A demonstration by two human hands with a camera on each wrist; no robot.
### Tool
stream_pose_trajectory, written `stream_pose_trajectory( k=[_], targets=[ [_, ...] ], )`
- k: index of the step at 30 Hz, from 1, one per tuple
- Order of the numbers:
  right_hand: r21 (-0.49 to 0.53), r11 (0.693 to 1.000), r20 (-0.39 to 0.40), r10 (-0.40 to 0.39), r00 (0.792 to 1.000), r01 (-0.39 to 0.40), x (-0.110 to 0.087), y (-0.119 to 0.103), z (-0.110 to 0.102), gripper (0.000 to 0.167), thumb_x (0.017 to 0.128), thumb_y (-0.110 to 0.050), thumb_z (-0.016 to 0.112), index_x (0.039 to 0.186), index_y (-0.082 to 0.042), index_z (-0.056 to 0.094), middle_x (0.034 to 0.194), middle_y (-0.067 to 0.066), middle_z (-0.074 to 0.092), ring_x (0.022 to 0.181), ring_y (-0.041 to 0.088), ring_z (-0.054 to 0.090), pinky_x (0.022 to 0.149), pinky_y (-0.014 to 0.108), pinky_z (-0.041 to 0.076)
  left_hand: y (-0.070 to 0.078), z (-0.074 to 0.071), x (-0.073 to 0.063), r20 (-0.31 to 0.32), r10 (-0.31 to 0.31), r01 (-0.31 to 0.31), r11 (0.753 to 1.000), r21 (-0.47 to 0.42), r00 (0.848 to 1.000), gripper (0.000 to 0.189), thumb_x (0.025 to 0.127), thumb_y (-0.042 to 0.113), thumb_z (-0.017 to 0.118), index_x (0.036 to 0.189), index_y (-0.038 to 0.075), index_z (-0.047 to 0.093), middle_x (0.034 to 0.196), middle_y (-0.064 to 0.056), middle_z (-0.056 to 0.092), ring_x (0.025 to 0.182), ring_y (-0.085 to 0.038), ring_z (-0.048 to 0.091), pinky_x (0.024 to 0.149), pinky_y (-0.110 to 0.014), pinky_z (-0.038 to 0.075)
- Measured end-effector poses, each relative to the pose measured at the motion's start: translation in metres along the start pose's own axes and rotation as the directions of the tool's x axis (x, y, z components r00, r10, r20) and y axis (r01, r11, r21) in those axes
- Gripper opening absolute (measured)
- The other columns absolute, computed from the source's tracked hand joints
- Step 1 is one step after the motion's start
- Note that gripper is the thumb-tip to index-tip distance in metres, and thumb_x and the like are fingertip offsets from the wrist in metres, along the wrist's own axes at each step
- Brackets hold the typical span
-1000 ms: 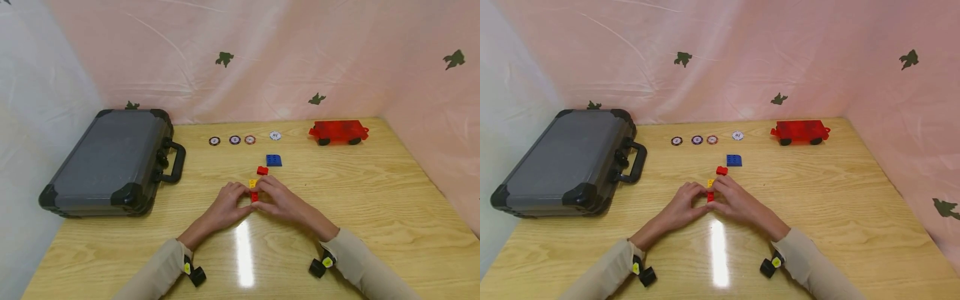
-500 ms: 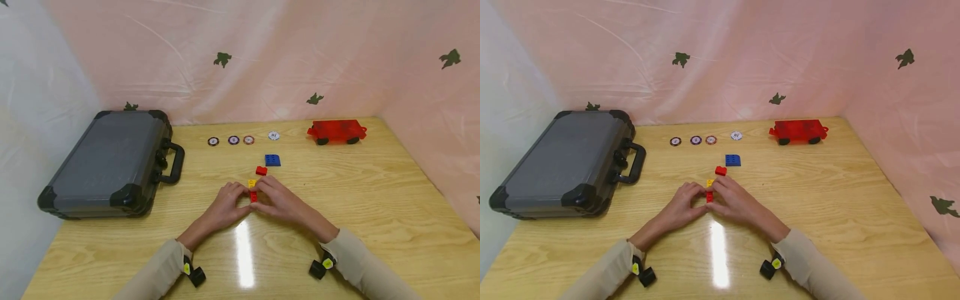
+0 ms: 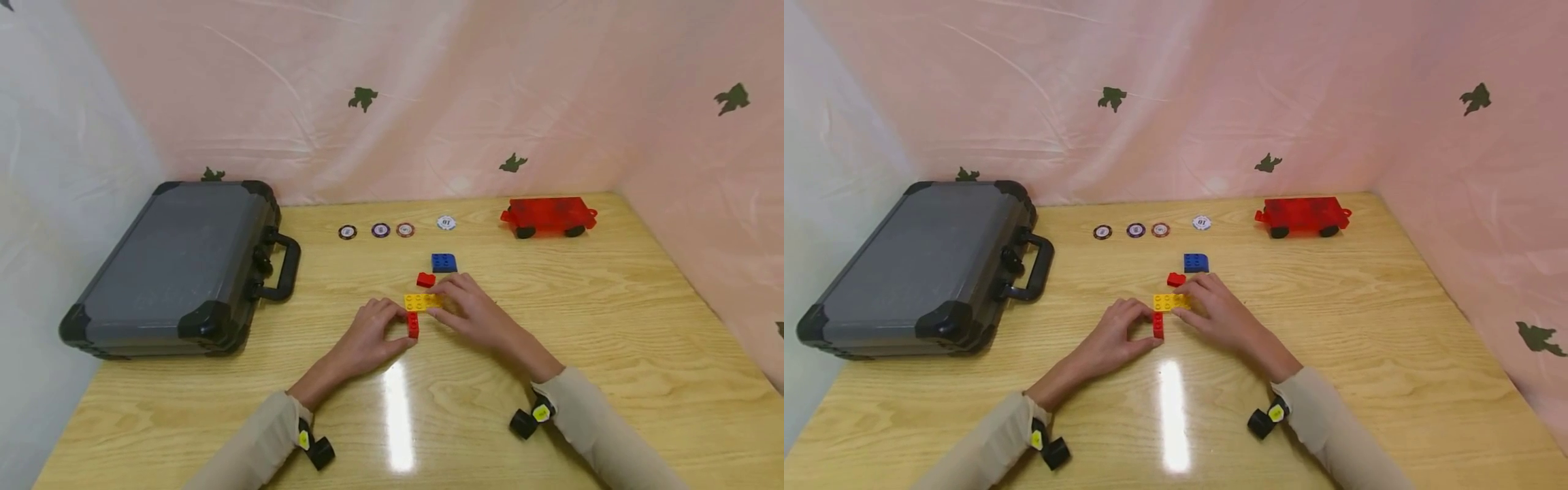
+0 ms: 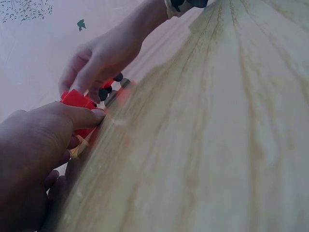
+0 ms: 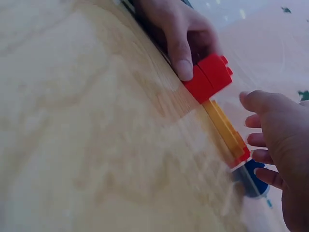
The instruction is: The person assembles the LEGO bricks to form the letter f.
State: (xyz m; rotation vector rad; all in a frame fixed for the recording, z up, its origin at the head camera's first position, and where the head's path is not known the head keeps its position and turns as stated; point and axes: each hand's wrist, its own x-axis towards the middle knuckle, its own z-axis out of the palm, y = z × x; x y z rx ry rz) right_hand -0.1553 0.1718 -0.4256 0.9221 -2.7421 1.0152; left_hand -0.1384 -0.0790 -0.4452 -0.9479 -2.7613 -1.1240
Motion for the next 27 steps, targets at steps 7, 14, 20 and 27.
stream_pose_trajectory(
  k=[7, 14, 20, 27],
  targets=[
    [0.029, 0.998, -0.045, -0.046, 0.998, 0.047, 0.003, 0.016, 0.005, 0.034, 0.091, -0.019, 0.081, 0.121, -0.007, 0.071, 0.12, 0.008, 0.058, 0.111, 0.027, 0.048, 0.095, 0.048, 0.045, -0.001, 0.0, 0.0, 0.0, 0.003, -0.003, 1.0, -0.001, 1.0, 0.037, 0.089, 0.027, 0.083, 0.116, 0.005, 0.069, 0.11, -0.004, 0.064, 0.101, -0.023, 0.052, 0.092, -0.044, 0.042],
    [0.024, 0.999, -0.029, -0.036, 0.999, 0.036, 0.005, 0.02, 0.008, 0.038, 0.09, -0.021, 0.083, 0.124, -0.009, 0.07, 0.12, 0.006, 0.059, 0.111, 0.026, 0.048, 0.095, 0.047, 0.045, -0.001, 0.0, -0.001, -0.004, 0.012, -0.012, 1.0, 0.001, 1.0, 0.037, 0.089, 0.027, 0.082, 0.115, 0.006, 0.068, 0.109, -0.004, 0.064, 0.101, -0.023, 0.052, 0.091, -0.044, 0.042],
    [0.004, 0.999, -0.032, -0.04, 0.999, 0.041, 0.006, 0.02, 0.009, 0.038, 0.089, -0.019, 0.084, 0.123, -0.005, 0.072, 0.118, 0.008, 0.059, 0.109, 0.026, 0.048, 0.093, 0.046, 0.045, -0.002, 0.0, -0.001, -0.011, 0.026, -0.026, 1.0, 0.014, 1.0, 0.036, 0.088, 0.027, 0.083, 0.114, 0.007, 0.068, 0.109, -0.003, 0.063, 0.1, -0.022, 0.052, 0.09, -0.044, 0.042],
    [0.01, 1.0, -0.024, -0.02, 1.0, 0.02, 0.005, 0.018, 0.007, 0.036, 0.09, -0.018, 0.083, 0.121, -0.003, 0.073, 0.117, 0.008, 0.06, 0.108, 0.026, 0.049, 0.091, 0.044, 0.045, -0.002, 0.0, -0.001, 0.004, 0.015, -0.015, 1.0, 0.014, 1.0, 0.037, 0.089, 0.029, 0.082, 0.116, 0.007, 0.069, 0.11, -0.002, 0.064, 0.101, -0.022, 0.052, 0.091, -0.043, 0.042]
  ],
)
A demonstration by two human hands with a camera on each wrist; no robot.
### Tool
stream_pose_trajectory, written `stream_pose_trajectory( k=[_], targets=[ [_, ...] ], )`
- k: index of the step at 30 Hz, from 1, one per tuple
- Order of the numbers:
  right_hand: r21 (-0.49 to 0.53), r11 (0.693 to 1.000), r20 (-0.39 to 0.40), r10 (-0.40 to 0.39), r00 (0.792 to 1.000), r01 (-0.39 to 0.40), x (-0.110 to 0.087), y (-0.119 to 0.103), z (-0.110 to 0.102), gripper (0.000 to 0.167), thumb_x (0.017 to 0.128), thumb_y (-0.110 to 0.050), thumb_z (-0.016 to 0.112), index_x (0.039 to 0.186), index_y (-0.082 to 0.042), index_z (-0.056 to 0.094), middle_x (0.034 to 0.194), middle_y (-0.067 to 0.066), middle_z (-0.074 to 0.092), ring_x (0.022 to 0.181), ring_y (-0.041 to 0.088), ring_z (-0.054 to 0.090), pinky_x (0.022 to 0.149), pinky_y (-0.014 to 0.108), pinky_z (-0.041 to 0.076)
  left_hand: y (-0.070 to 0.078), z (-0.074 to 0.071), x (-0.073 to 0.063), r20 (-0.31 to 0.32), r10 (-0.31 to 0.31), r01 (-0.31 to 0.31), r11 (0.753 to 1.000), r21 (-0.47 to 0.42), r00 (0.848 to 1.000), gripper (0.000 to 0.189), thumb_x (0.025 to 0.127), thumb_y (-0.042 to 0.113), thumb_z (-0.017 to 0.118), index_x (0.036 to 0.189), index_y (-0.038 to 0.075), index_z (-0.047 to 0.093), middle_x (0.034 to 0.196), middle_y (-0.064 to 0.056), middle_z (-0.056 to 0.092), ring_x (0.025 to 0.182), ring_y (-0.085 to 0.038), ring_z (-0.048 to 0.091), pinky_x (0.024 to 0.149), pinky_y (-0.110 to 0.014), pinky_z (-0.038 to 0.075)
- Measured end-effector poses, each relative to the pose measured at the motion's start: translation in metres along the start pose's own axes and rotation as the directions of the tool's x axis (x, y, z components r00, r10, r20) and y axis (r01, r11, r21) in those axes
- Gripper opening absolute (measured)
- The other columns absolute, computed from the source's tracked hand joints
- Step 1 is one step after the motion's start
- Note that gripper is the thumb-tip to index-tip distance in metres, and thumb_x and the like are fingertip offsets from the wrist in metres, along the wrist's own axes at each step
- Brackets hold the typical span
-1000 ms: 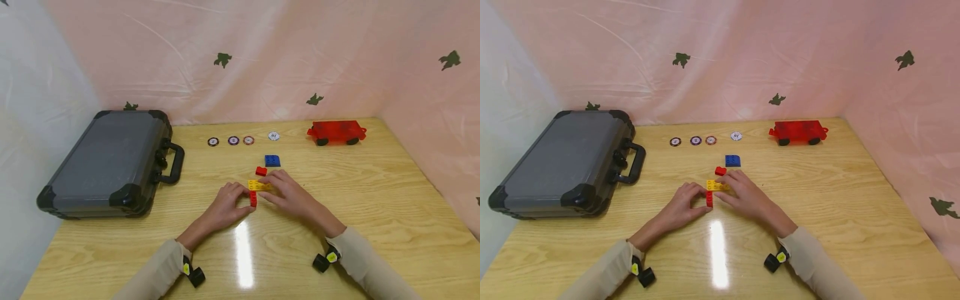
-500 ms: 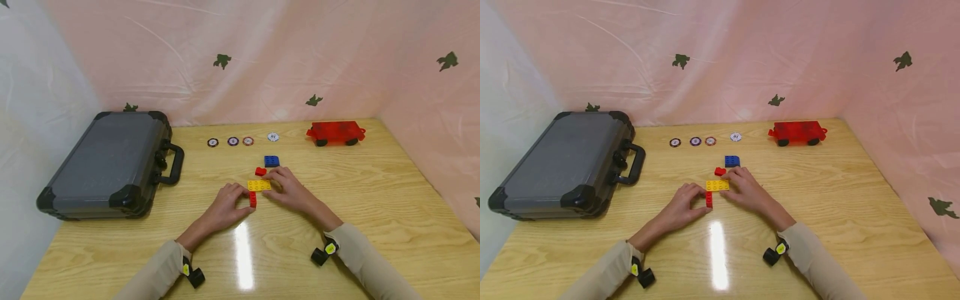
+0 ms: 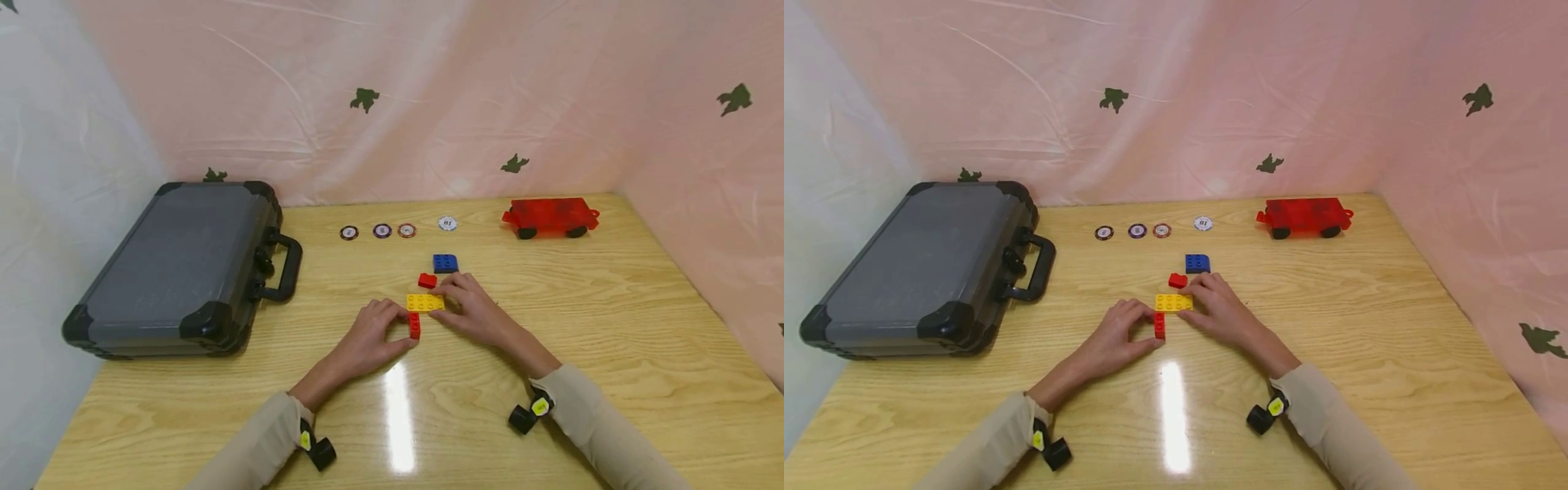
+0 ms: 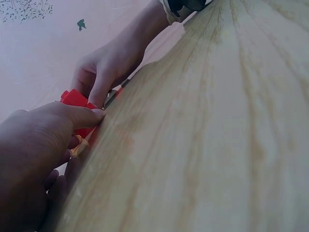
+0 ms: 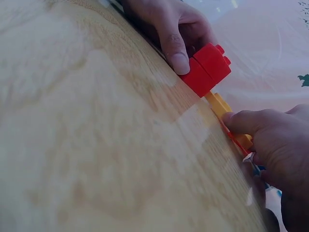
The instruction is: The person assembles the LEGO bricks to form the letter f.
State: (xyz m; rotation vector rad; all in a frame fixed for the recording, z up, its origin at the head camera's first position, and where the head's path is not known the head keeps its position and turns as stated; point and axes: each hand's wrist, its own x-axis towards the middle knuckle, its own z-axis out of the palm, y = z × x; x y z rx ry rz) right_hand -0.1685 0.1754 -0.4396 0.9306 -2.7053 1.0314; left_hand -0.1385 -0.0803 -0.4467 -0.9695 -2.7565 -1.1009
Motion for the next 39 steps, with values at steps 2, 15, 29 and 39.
stream_pose_trajectory(
  k=[2, 15, 29, 39],
  targets=[
    [0.013, 1.0, -0.003, 0.004, 1.0, -0.004, -0.001, 0.0, -0.001, 0.035, 0.091, -0.019, 0.082, 0.121, -0.004, 0.072, 0.117, 0.008, 0.059, 0.107, 0.026, 0.048, 0.09, 0.044, 0.045, 0.001, 0.0, 0.0, 0.002, -0.001, 0.001, 1.0, -0.001, 1.0, 0.037, 0.089, 0.028, 0.082, 0.116, 0.007, 0.069, 0.11, -0.002, 0.064, 0.101, -0.022, 0.052, 0.091, -0.043, 0.042],
    [0.043, 0.999, -0.032, 0.021, 0.999, -0.019, -0.002, -0.003, -0.009, 0.032, 0.092, -0.017, 0.081, 0.12, -0.006, 0.072, 0.116, 0.006, 0.058, 0.11, 0.026, 0.047, 0.092, 0.044, 0.046, 0.002, -0.001, 0.0, 0.011, -0.014, 0.014, 1.0, 0.002, 1.0, 0.037, 0.09, 0.029, 0.081, 0.117, 0.008, 0.069, 0.111, -0.002, 0.064, 0.101, -0.022, 0.052, 0.091, -0.043, 0.042],
    [0.049, 0.997, -0.076, -0.058, 0.995, 0.062, -0.004, -0.019, -0.016, 0.034, 0.087, -0.009, 0.084, 0.119, -0.002, 0.072, 0.117, 0.01, 0.058, 0.111, 0.028, 0.05, 0.095, 0.045, 0.047, 0.001, -0.002, 0.0, 0.014, -0.016, 0.016, 1.0, 0.01, 1.0, 0.039, 0.09, 0.03, 0.082, 0.117, 0.006, 0.069, 0.112, -0.004, 0.064, 0.101, -0.023, 0.052, 0.091, -0.043, 0.042],
    [0.058, 0.992, -0.086, -0.109, 0.99, 0.114, -0.011, -0.026, -0.014, 0.039, 0.086, -0.008, 0.085, 0.122, -0.003, 0.072, 0.119, 0.008, 0.058, 0.111, 0.025, 0.05, 0.094, 0.038, 0.047, 0.002, -0.002, 0.001, 0.017, -0.023, 0.022, 1.0, 0.014, 1.0, 0.038, 0.09, 0.03, 0.082, 0.115, 0.006, 0.067, 0.112, -0.004, 0.064, 0.101, -0.023, 0.051, 0.09, -0.043, 0.042]
  ],
)
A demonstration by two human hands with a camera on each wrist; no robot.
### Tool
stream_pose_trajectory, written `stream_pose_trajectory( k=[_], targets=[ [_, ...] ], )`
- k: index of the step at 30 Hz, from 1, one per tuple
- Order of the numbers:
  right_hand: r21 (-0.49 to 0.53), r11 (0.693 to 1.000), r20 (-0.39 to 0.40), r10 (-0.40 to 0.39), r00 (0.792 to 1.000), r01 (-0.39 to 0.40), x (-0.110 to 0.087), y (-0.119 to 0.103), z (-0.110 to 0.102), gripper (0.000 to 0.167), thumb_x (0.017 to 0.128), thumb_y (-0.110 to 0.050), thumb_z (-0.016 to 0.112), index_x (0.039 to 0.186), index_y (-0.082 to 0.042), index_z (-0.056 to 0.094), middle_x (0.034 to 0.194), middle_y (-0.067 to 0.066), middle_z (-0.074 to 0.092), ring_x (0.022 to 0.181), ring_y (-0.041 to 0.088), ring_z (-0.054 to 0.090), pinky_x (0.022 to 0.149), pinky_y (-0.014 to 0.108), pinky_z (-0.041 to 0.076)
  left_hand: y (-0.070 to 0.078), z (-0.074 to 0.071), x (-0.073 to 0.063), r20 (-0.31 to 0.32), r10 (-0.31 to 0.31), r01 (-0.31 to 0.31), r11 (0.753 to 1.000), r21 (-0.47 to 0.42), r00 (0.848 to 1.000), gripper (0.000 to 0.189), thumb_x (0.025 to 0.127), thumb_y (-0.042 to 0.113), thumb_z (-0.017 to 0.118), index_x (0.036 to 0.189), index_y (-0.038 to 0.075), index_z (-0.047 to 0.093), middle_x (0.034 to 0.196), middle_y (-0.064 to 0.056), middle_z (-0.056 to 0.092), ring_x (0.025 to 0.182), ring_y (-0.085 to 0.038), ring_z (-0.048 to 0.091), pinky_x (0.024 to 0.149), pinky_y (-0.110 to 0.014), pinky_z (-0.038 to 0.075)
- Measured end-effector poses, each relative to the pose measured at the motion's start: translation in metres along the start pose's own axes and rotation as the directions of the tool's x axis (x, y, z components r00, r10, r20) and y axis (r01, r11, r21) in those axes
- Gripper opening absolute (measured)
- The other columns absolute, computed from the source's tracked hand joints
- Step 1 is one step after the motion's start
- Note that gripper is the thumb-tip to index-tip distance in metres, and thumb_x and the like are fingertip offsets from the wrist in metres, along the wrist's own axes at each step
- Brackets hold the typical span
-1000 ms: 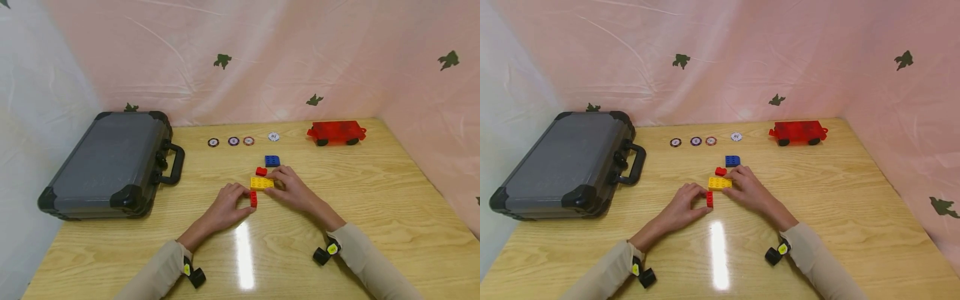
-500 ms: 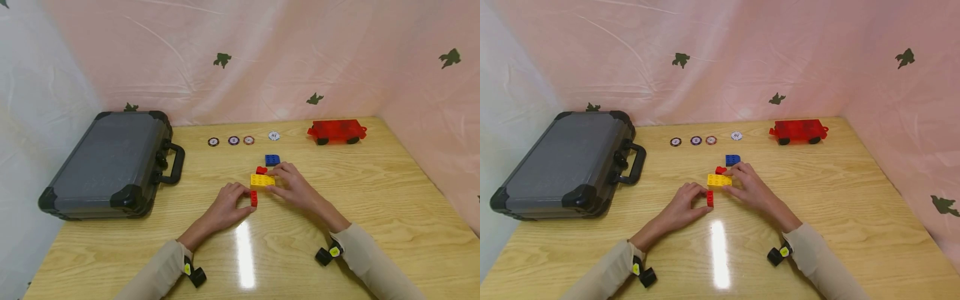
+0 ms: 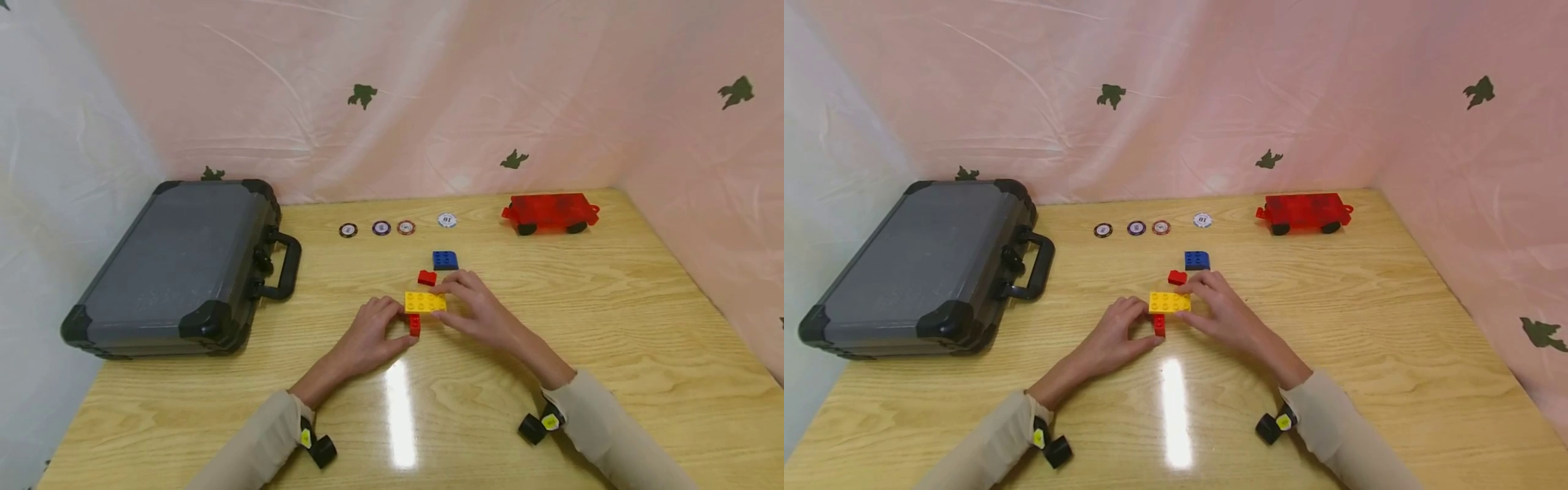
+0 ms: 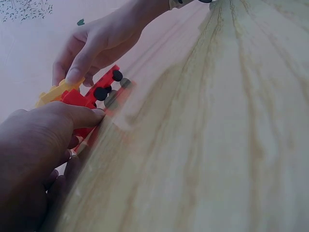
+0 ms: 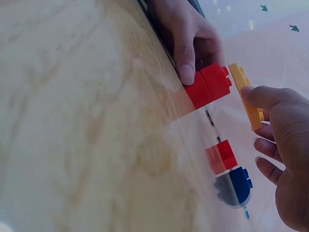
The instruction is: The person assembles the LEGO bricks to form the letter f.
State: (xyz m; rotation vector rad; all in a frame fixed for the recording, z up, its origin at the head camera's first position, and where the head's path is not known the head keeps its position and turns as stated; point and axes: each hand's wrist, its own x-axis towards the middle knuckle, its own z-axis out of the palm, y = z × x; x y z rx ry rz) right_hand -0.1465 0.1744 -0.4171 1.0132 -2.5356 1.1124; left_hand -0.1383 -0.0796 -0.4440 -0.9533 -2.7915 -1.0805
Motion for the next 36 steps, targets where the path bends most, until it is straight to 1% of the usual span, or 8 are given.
stream_pose_trajectory(
  k=[7, 15, 17, 25, 30, 32, 36],
  targets=[
    [0.006, 1.0, -0.009, -0.02, 1.0, 0.02, -0.003, -0.002, 0.002, 0.04, 0.084, -0.007, 0.086, 0.122, -0.004, 0.072, 0.118, 0.006, 0.058, 0.112, 0.024, 0.05, 0.094, 0.032, 0.045, 0.0, 0.0, 0.0, 0.002, -0.001, 0.001, 1.0, 0.02, 1.0, 0.038, 0.09, 0.031, 0.082, 0.113, 0.006, 0.066, 0.11, -0.005, 0.063, 0.098, -0.023, 0.05, 0.088, -0.041, 0.041],
    [0.004, 0.999, 0.016, -0.046, 0.999, 0.046, -0.004, -0.005, 0.004, 0.041, 0.084, -0.009, 0.086, 0.123, -0.005, 0.071, 0.121, 0.006, 0.059, 0.115, 0.024, 0.051, 0.098, 0.033, 0.045, 0.0, -0.001, 0.0, 0.006, -0.004, 0.004, 0.999, 0.038, 1.0, 0.036, 0.09, 0.032, 0.081, 0.109, 0.007, 0.065, 0.106, -0.004, 0.061, 0.095, -0.022, 0.049, 0.083, -0.04, 0.039],
    [0.005, 0.998, 0.023, -0.055, 0.998, 0.055, -0.005, -0.006, 0.004, 0.041, 0.085, -0.009, 0.086, 0.123, -0.005, 0.071, 0.122, 0.007, 0.059, 0.115, 0.024, 0.051, 0.098, 0.034, 0.045, 0.0, 0.0, 0.0, 0.007, -0.005, 0.005, 0.999, 0.04, 1.0, 0.036, 0.09, 0.033, 0.081, 0.108, 0.007, 0.065, 0.106, -0.004, 0.061, 0.096, -0.022, 0.049, 0.083, -0.039, 0.039],
    [0.006, 0.999, 0.046, -0.042, 0.998, 0.042, -0.006, -0.01, 0.005, 0.041, 0.086, -0.01, 0.085, 0.124, -0.005, 0.07, 0.122, 0.006, 0.059, 0.116, 0.024, 0.051, 0.099, 0.038, 0.046, 0.001, 0.0, 0.0, 0.008, -0.014, 0.013, 0.999, 0.031, 1.0, 0.037, 0.09, 0.032, 0.082, 0.112, 0.006, 0.067, 0.107, -0.004, 0.063, 0.097, -0.023, 0.05, 0.085, -0.04, 0.04],
    [-0.004, 0.999, 0.051, -0.041, 0.998, 0.041, -0.005, -0.011, 0.006, 0.039, 0.087, -0.012, 0.085, 0.123, -0.005, 0.071, 0.124, 0.007, 0.063, 0.117, 0.026, 0.055, 0.099, 0.046, 0.049, 0.0, 0.0, 0.0, -0.002, -0.002, 0.002, 0.999, 0.033, 1.0, 0.036, 0.089, 0.031, 0.082, 0.111, 0.007, 0.067, 0.107, -0.004, 0.063, 0.097, -0.023, 0.051, 0.085, -0.04, 0.04],
    [-0.01, 0.999, 0.055, -0.047, 0.997, 0.048, -0.005, -0.011, 0.006, 0.038, 0.088, -0.012, 0.084, 0.122, -0.005, 0.07, 0.123, 0.007, 0.066, 0.113, 0.025, 0.059, 0.096, 0.047, 0.051, 0.0, 0.0, 0.0, -0.007, 0.003, -0.003, 1.0, 0.031, 1.0, 0.035, 0.089, 0.03, 0.082, 0.109, 0.007, 0.067, 0.106, -0.004, 0.063, 0.097, -0.023, 0.051, 0.085, -0.04, 0.041],
    [-0.023, 0.997, 0.059, -0.069, 0.996, 0.071, -0.005, -0.011, 0.006, 0.038, 0.087, -0.01, 0.084, 0.122, -0.004, 0.07, 0.117, 0.007, 0.069, 0.103, 0.023, 0.063, 0.09, 0.046, 0.053, 0.001, -0.001, 0.0, -0.008, 0.006, -0.005, 1.0, 0.021, 1.0, 0.034, 0.089, 0.03, 0.082, 0.109, 0.007, 0.066, 0.106, -0.004, 0.062, 0.097, -0.023, 0.051, 0.086, -0.04, 0.041]
  ],
)
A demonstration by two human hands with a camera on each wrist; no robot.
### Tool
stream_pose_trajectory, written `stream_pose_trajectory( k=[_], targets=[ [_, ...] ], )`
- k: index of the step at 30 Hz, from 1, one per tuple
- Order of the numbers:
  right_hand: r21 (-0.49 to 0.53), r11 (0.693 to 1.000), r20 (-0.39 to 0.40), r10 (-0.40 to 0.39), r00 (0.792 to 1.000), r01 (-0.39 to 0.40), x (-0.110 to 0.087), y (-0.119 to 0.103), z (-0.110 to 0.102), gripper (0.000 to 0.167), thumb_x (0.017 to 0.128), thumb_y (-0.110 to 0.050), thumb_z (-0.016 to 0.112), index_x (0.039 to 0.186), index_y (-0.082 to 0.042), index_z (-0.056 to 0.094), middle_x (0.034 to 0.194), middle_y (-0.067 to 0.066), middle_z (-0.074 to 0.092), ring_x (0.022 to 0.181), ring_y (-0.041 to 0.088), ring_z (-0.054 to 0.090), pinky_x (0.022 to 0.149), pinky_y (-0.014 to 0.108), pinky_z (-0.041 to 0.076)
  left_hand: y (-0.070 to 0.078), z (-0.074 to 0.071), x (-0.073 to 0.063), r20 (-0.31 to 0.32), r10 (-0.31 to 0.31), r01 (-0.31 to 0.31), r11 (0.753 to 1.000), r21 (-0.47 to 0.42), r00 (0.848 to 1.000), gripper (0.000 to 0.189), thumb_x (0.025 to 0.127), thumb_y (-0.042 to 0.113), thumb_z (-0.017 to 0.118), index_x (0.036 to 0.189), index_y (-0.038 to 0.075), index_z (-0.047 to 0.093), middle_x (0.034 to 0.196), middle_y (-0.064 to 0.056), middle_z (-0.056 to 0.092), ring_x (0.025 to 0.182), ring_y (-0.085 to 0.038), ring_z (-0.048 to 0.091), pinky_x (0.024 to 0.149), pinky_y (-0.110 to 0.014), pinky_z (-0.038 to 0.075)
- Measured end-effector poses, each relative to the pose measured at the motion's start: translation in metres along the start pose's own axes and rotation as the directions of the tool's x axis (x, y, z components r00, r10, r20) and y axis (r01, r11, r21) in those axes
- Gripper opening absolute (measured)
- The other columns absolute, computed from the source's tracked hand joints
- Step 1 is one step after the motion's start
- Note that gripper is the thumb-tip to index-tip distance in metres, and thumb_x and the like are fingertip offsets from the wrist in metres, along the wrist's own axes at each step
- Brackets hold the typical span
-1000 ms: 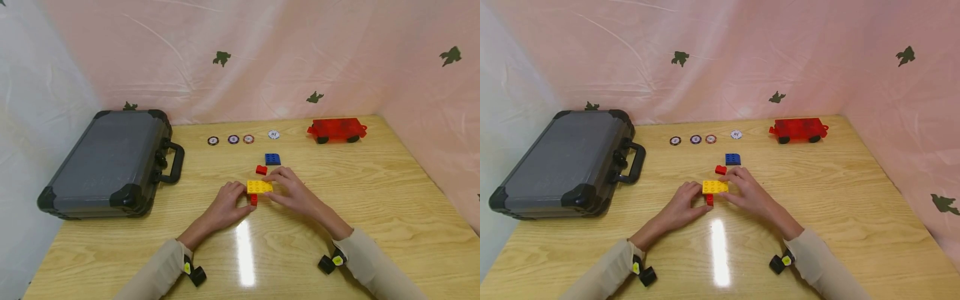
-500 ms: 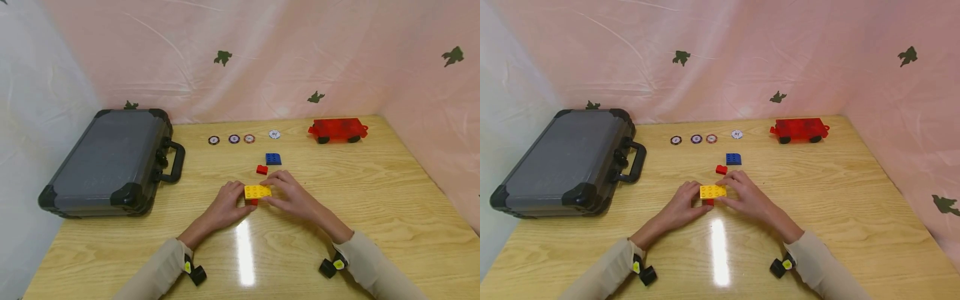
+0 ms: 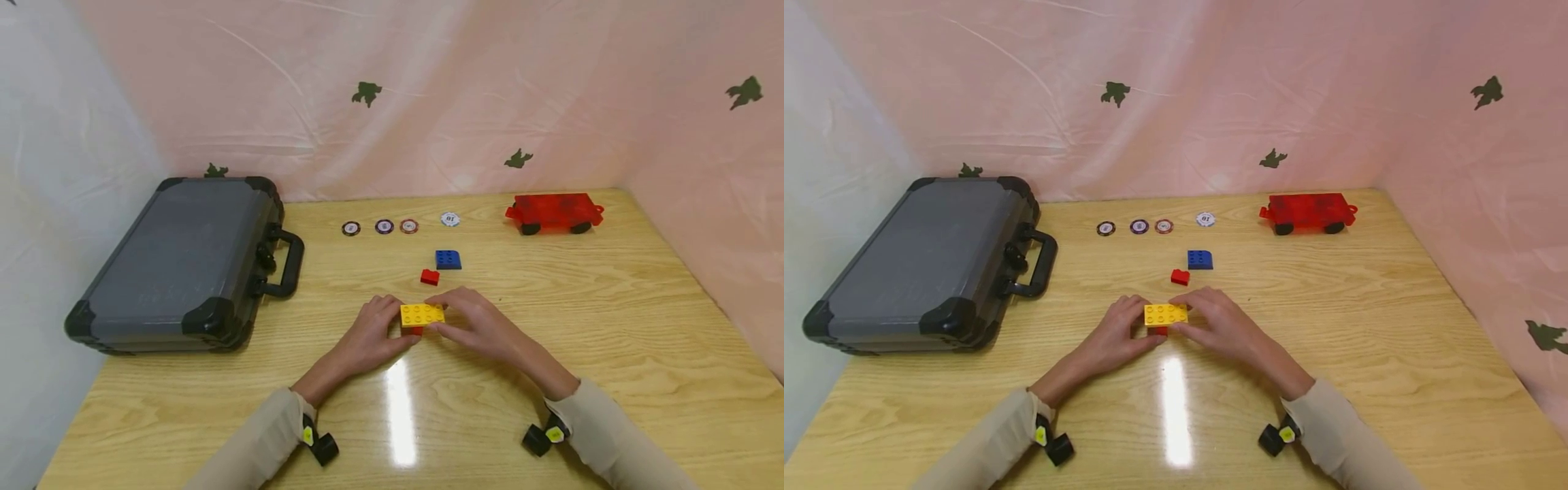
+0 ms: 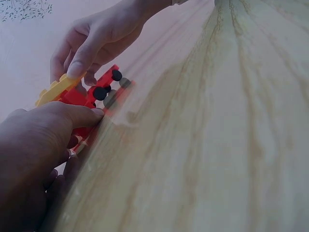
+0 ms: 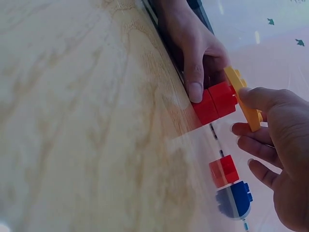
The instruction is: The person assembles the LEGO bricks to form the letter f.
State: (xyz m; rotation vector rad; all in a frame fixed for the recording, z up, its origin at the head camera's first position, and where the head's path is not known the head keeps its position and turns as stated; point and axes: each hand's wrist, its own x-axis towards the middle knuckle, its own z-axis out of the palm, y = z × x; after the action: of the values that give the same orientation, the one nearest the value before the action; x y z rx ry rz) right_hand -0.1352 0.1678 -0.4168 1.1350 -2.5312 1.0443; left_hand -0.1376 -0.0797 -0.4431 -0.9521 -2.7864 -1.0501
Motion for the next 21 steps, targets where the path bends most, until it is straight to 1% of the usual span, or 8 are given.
stream_pose_trajectory(
  k=[2, 8, 15, 21],
  targets=[
    [-0.002, 1.0, 0.002, -0.005, 1.0, 0.005, -0.0002, 0.0003, -0.0002, 0.038, 0.088, -0.01, 0.084, 0.123, -0.004, 0.07, 0.116, 0.006, 0.069, 0.101, 0.021, 0.062, 0.089, 0.044, 0.053, 0.0003, -0.0003, 0.0001, 0.003, 0.001, -0.001, 1.0, -0.002, 1.0, 0.034, 0.089, 0.029, 0.082, 0.109, 0.007, 0.066, 0.106, -0.004, 0.062, 0.097, -0.023, 0.051, 0.086, -0.041, 0.041],
    [0.011, 1.0, 0.021, 0.009, 1.0, -0.009, -0.001, 0.0001, -0.0006, 0.038, 0.089, -0.011, 0.082, 0.124, -0.005, 0.069, 0.117, 0.006, 0.067, 0.103, 0.02, 0.06, 0.089, 0.044, 0.054, 0.0011, -0.0007, 0.0003, 0.003, 0.005, -0.005, 1.0, -0.002, 1.0, 0.034, 0.09, 0.03, 0.082, 0.11, 0.007, 0.066, 0.107, -0.005, 0.063, 0.098, -0.024, 0.052, 0.087, -0.042, 0.042],
    [-0.008, 0.999, 0.05, 0.047, 0.998, -0.046, -0.0014, -0.0003, -0.001, 0.035, 0.091, -0.014, 0.081, 0.124, -0.008, 0.07, 0.117, 0.005, 0.066, 0.104, 0.019, 0.06, 0.09, 0.045, 0.053, 0.0009, -0.0006, 0.0006, -0.001, 0.006, -0.006, 1.0, -0.002, 1.0, 0.034, 0.09, 0.03, 0.082, 0.108, 0.008, 0.065, 0.107, -0.004, 0.062, 0.098, -0.023, 0.052, 0.087, -0.041, 0.042],
    [-0.049, 0.994, 0.103, 0.098, 0.99, -0.093, 0.0005, -0.0051, -0.0041, 0.034, 0.094, -0.02, 0.078, 0.125, -0.008, 0.069, 0.12, 0.006, 0.065, 0.107, 0.021, 0.059, 0.093, 0.047, 0.052, -0.0004, 0.0, 0.001, 0.002, -0.002, 0.002, 1.0, -0.012, 1.0, 0.034, 0.089, 0.03, 0.082, 0.109, 0.008, 0.066, 0.107, -0.004, 0.062, 0.099, -0.023, 0.052, 0.088, -0.042, 0.042]
  ],
)
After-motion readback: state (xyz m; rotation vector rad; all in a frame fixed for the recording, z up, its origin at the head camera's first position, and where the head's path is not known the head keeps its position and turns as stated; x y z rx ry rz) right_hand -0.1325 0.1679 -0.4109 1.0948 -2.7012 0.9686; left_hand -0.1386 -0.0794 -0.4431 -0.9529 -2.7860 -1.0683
